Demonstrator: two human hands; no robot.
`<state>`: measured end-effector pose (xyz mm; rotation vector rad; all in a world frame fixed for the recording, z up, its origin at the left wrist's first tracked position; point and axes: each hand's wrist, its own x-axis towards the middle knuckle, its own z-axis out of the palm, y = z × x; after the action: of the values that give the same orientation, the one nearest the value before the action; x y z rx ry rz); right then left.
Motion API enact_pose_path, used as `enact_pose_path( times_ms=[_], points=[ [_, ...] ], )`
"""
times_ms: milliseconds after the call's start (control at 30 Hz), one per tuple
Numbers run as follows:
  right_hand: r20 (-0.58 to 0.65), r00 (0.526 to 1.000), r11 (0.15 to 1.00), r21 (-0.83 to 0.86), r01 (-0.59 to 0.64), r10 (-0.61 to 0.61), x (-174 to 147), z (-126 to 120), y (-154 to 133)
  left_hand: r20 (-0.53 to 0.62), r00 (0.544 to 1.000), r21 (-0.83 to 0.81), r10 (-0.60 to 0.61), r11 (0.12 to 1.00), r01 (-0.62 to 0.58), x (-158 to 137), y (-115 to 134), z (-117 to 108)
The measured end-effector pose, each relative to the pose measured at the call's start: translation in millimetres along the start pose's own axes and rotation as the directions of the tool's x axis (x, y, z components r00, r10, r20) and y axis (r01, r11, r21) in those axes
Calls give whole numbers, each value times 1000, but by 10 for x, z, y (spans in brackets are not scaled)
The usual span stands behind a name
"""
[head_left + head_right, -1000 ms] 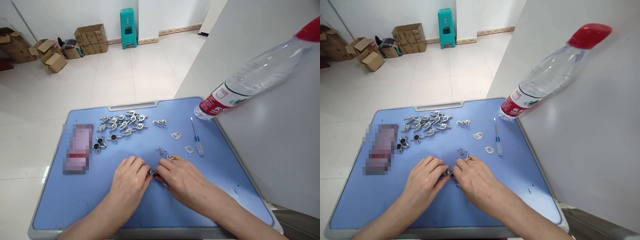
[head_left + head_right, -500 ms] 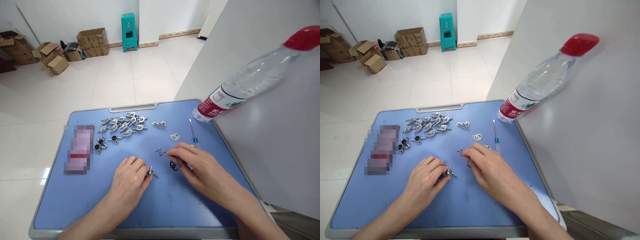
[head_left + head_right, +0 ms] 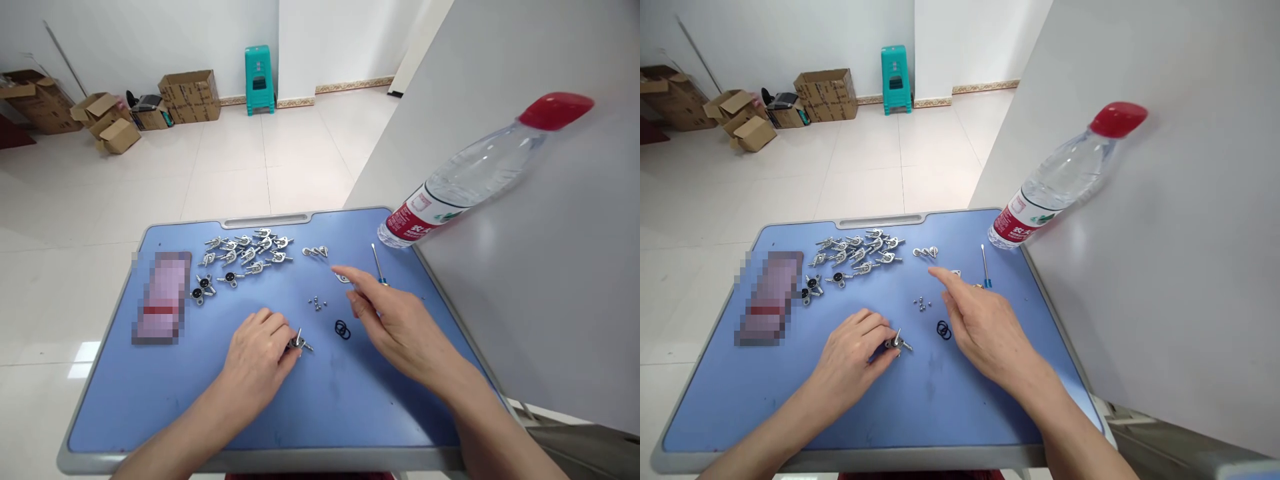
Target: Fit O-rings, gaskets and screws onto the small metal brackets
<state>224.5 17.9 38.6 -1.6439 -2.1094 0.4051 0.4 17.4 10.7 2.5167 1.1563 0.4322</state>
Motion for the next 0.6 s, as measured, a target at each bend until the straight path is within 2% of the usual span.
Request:
enact_pose_path(
  times_ms=[133,300,600],
  points=[
    [18,999,999,29,42,-43,2,53,-1,-6,1000,16,0,1000,0,-7,0,17],
    [9,1000,999,31,23,-24,33,97,20,-29,999,52,18,999,-16,-13,4,33],
    [124,992,999,-42,-1,6,112,160,113,-32,999,56,26,998,-24,-9,-7,25]
  ],
)
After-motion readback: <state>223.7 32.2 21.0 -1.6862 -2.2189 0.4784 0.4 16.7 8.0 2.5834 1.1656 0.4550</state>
